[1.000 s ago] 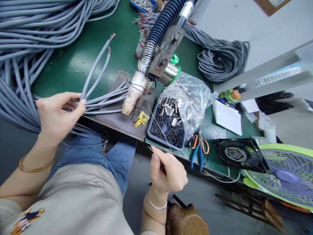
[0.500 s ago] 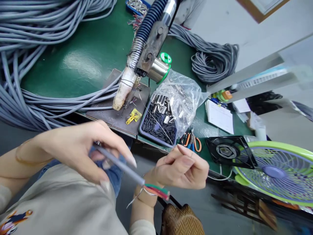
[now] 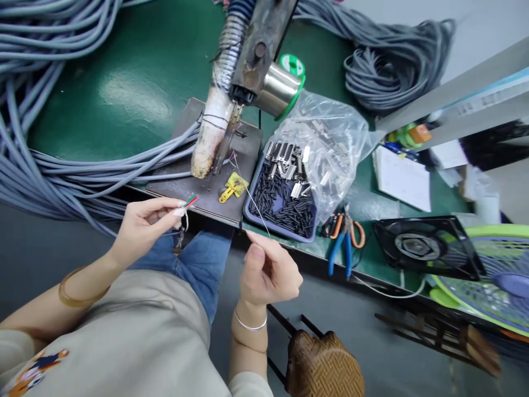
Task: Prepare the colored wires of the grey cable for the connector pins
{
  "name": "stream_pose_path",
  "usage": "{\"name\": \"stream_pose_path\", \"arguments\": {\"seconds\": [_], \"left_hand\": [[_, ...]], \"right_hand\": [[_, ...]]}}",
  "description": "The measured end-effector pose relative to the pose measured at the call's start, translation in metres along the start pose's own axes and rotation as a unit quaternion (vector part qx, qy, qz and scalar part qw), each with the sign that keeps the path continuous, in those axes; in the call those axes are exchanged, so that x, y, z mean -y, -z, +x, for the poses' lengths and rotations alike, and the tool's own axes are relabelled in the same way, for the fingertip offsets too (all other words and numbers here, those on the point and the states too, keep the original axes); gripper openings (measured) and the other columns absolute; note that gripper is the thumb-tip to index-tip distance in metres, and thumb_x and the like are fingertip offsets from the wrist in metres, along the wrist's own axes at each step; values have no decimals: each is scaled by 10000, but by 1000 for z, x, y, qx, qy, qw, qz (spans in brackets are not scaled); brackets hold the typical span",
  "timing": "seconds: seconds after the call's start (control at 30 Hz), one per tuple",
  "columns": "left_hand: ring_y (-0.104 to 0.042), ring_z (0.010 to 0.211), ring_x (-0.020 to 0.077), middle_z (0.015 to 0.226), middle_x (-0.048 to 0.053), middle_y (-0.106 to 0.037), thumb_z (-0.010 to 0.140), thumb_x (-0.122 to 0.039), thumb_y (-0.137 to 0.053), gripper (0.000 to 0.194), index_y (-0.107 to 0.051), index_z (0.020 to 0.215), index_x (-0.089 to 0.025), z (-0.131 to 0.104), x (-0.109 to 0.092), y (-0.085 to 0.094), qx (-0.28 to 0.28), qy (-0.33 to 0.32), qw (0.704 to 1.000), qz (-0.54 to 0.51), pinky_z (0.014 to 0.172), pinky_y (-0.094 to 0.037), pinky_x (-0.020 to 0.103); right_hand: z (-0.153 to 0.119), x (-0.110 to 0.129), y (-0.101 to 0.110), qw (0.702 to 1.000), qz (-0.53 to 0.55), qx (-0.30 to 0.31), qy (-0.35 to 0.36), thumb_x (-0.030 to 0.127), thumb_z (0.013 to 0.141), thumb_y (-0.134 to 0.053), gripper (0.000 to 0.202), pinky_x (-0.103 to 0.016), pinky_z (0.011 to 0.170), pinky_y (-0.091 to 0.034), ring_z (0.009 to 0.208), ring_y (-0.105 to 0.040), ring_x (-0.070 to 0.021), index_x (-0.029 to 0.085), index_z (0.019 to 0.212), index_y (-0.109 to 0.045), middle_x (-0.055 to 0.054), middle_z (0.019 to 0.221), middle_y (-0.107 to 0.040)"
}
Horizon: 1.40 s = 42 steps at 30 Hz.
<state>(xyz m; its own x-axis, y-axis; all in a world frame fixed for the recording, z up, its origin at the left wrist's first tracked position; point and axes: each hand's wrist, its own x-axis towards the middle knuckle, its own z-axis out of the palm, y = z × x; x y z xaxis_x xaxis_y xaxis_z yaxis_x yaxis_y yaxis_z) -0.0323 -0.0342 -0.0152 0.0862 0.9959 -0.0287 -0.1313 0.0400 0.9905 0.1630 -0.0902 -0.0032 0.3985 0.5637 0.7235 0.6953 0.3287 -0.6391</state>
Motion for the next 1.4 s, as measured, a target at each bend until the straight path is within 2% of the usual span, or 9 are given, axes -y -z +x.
{"name": "stream_pose_path", "arguments": {"seconds": [0.1, 0.2, 0.43, 0.63, 0.77, 0.97, 1.1, 1.3, 1.4], "left_hand": [[-565, 452, 82, 598, 7, -697, 728, -295, -854, 197, -760, 799, -137, 4, -4, 0, 51, 56, 996, -41, 437, -485, 185], [-545, 443, 74, 598, 6, -685, 709, -342, -875, 272, -722, 788, -133, 7, -7, -3, 78, 93, 991, -63, 425, -477, 183], [-565, 484, 76, 624, 1, -690, 719, -289, -856, 223, -723, 818, -140, 8, -1, -3, 110, 97, 986, -77, 454, -482, 174], [-625, 556, 90, 714, 23, -733, 731, -295, -856, 216, -726, 823, -148, 9, 6, -2, 127, 87, 984, -92, 514, -508, 184], [-635, 562, 105, 684, 15, -718, 704, -350, -881, 278, -717, 817, -156, 10, 6, -2, 145, 98, 980, -99, 553, -535, 207], [-605, 527, 100, 676, 25, -724, 740, -359, -847, 262, -724, 838, -149, 11, 4, -1, 165, 104, 977, -86, 519, -514, 207], [-619, 551, 105, 683, 25, -726, 750, -346, -842, 240, -726, 823, -150, 10, 5, -1, 167, 88, 978, -88, 545, -526, 209], [-661, 632, 115, 745, 28, -742, 792, -291, -808, 159, -735, 824, -153, 9, 6, -2, 141, 52, 987, -58, 624, -549, 210], [-665, 646, 123, 747, 34, -738, 795, -297, -802, 163, -730, 813, -152, 10, 6, -3, 142, 43, 988, -46, 637, -552, 215]], "right_hand": [[-3, 8, -12, 994, -7, 95, -54, 299, 968, -625, 171, -242, 467, -371, 504, -533, -91, 232, 911, -772, 14, 653, -643], [1, 15, -24, 972, 12, 191, -133, 258, 957, -642, 140, -240, 488, -322, 527, -446, -71, 232, 910, -771, 26, 692, -613], [5, 19, -38, 929, 88, 287, -216, 231, 898, -681, 85, -240, 453, -231, 499, -320, -41, 200, 925, -756, 6, 844, -647], [4, 17, -42, 919, 104, 291, -246, 224, 868, -674, 70, -228, 453, -222, 506, -326, -42, 189, 835, -726, 11, 794, -634], [4, 16, -42, 914, 122, 288, -259, 202, 846, -667, 60, -218, 437, -189, 480, -291, -26, 184, 802, -704, 29, 762, -610], [5, 14, -44, 911, 115, 284, -276, 222, 820, -653, 73, -213, 435, -190, 474, -296, -27, 178, 767, -678, 32, 738, -592], [3, 10, -44, 896, 136, 290, -306, 260, 813, -675, 108, -210, 427, -194, 464, -295, -21, 177, 745, -658, 37, 740, -592], [-2, 11, -38, 931, 91, 214, -283, 278, 847, -697, 107, -221, 439, -211, 480, -311, -31, 186, 794, -682, 34, 759, -604], [-2, 10, -36, 923, 97, 242, -284, 291, 856, -698, 114, -226, 443, -214, 484, -315, -33, 187, 813, -704, 23, 777, -622]]}}
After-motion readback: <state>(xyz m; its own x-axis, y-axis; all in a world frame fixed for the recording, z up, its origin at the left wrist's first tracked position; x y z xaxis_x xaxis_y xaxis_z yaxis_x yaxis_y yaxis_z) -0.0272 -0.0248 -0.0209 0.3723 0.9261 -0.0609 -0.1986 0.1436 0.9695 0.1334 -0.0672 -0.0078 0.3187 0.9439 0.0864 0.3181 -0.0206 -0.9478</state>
